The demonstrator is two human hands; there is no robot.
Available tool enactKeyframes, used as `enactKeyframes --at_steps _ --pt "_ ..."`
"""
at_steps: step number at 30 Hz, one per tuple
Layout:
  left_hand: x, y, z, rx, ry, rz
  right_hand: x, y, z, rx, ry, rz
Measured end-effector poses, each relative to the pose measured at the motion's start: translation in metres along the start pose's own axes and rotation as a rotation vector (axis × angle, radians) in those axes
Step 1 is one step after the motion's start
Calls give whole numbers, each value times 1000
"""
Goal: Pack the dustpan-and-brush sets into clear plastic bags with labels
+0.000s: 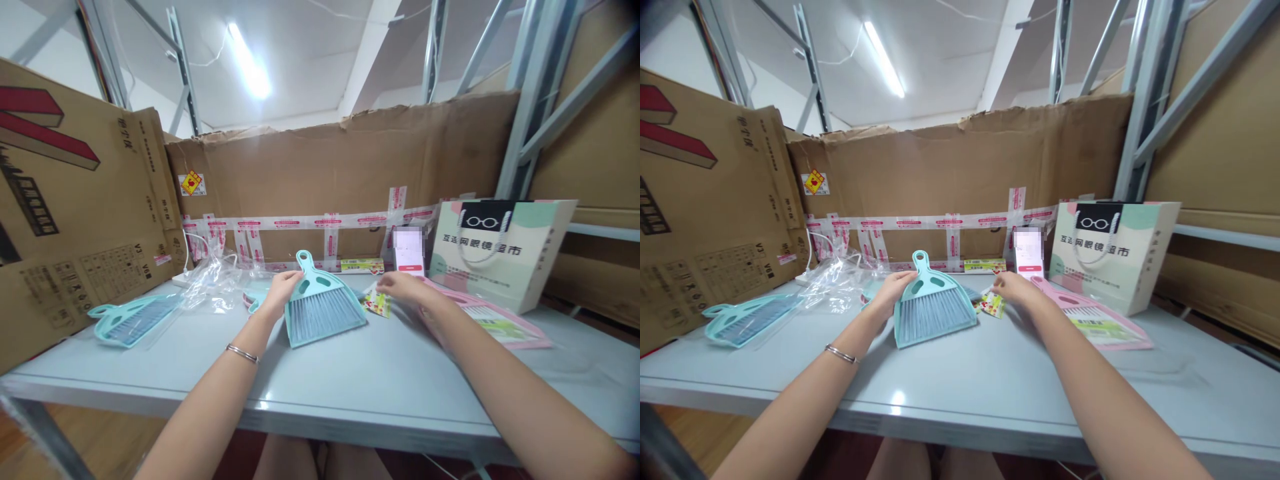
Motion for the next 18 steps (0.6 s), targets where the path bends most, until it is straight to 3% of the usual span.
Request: enactKeyframes --at_steps 3,8,11,14,18 --pt "-5 -9 -13 96 91 -27 9 6 6 -218 105 -66" --pt "-9 -11 -16 104 127 -23 -9 14 8 -237 261 -137" --pt "-8 -8 -14 90 182 -78 -16 13 7 -151 345 -118" --pt "-6 -5 -11 33 299 -238 -12 10 1 17 324 -36" --pt "-1 0 -8 -62 359 -351 -11 10 -12 240 136 78"
Point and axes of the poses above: each hand's wrist, its own y-axis away from the middle knuckle, its own z-axis out of the palm, x = y × z, the point moved 2 cm from there along -y, towards the middle knuckle, and after that the axes turned 12 degrees about y, right-handed, at the moved point
